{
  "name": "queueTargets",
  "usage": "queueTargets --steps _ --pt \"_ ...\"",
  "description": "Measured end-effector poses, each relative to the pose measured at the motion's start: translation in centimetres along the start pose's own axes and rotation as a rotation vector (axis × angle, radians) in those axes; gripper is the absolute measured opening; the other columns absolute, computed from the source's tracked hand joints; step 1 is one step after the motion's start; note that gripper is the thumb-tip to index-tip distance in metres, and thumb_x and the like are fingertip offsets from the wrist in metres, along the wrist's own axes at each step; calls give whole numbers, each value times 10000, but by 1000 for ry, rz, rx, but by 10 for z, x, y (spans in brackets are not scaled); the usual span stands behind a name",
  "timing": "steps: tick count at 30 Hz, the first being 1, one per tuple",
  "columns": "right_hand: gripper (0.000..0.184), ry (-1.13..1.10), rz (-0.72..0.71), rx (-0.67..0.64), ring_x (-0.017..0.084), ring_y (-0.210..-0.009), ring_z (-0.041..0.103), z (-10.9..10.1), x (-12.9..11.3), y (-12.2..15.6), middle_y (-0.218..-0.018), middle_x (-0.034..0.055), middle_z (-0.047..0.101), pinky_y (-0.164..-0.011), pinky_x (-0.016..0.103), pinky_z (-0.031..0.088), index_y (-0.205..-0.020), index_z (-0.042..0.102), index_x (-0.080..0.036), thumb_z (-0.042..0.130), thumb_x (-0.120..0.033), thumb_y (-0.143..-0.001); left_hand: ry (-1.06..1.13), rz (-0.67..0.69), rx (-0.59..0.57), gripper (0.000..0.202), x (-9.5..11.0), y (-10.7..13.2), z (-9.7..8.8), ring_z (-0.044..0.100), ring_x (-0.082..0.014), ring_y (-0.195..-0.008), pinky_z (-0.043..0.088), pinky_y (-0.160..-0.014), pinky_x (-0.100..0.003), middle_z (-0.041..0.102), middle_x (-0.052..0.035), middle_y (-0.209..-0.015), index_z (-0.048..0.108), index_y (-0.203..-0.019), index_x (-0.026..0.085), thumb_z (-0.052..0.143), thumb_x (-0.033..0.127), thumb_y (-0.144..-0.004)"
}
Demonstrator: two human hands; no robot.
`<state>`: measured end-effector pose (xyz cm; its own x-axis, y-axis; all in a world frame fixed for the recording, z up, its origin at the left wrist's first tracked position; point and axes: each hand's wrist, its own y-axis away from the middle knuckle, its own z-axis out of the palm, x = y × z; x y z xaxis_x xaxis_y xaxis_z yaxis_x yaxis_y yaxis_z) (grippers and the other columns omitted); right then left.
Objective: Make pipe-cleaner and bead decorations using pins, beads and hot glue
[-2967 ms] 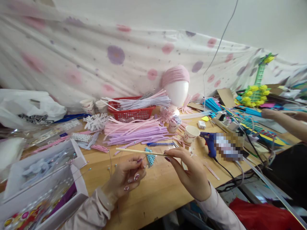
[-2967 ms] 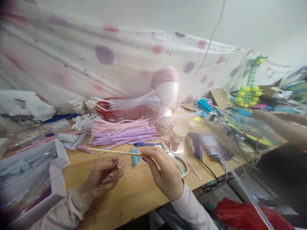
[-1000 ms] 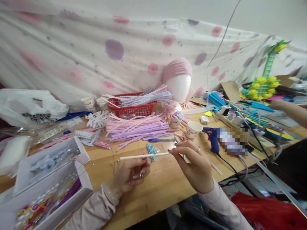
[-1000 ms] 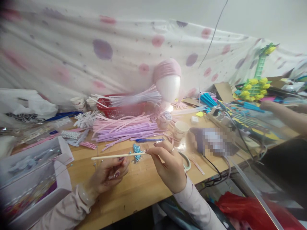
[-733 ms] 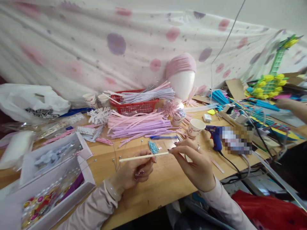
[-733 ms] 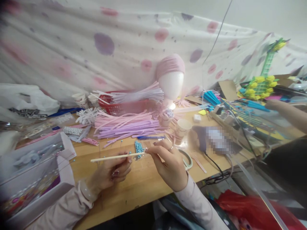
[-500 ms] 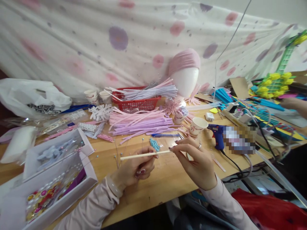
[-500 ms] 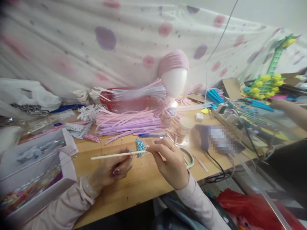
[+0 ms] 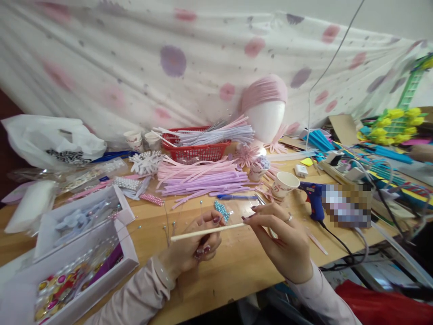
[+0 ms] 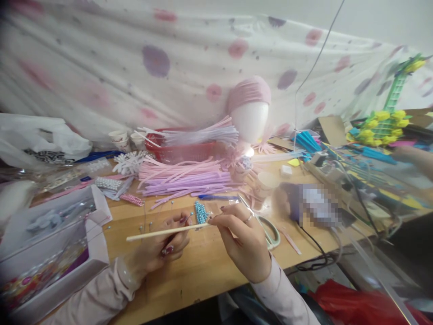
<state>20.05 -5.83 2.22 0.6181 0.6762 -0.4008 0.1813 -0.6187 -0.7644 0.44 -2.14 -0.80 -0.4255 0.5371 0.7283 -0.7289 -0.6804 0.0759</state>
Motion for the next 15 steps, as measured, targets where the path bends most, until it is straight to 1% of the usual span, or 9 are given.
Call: queueTargets --steps 2,5,7,8,10,12,13,15 --pt "226 -17 44 24 170 -815 615 1 2 1 -812 19 620 -721 302 496 -917 642 -230 595 -23 -839 8 -4 7 222 0 -1 -1 97 -52 -337 115 -292 -126 355 121 -374 508 -861 210 655 374 -837" --pt "118 -32 190 73 175 -805 604 3 11 6 -840 28 620 -696 308 484 -906 629 -222 604 -113 -867 23 15 28 218 0 -4 0 100 -42 -340 115 -290 -126 378 116 -425 511 -871 203 653 365 -839" --pt "57 -68 291 80 173 -786 602 4 19 11 -819 27 621 -680 304 480 -872 625 -213 583 -185 -898 19 30 70 223 2 -6 0 101 -33 -347 111 -296 -128 396 112 -469 513 -880 197 653 365 -835" --pt "83 -103 338 78 166 -749 601 5 23 15 -782 21 619 -664 299 480 -877 626 -210 556 -220 -921 9 36 102 230 3 -6 0 105 -27 -350 108 -303 -129 406 110 -490 514 -891 194 659 362 -828" --pt "170 -189 426 70 147 -628 583 8 32 22 -665 -4 588 -611 287 478 -944 628 -200 480 -280 -965 -29 56 194 253 5 -6 -1 137 -15 -360 113 -330 -129 425 105 -532 517 -912 186 678 347 -803" --pt "256 -259 504 67 129 -504 525 11 40 29 -554 -42 503 -539 269 460 -1010 614 -183 408 -334 -993 -69 87 320 295 8 -2 -2 191 -8 -383 126 -365 -129 440 97 -578 520 -940 177 709 316 -761" --pt "285 -283 535 60 123 -465 495 12 42 32 -525 -56 459 -507 260 443 -1015 607 -175 389 -358 -997 -89 99 389 317 9 1 -2 218 -6 -398 133 -381 -131 450 91 -601 522 -954 171 719 300 -742" --pt "322 -317 576 37 117 -438 463 15 46 37 -508 -66 409 -470 248 409 -965 603 -170 373 -393 -997 -146 111 527 368 12 7 -2 284 -12 -430 162 -403 -144 486 71 -652 525 -998 156 728 264 -711"
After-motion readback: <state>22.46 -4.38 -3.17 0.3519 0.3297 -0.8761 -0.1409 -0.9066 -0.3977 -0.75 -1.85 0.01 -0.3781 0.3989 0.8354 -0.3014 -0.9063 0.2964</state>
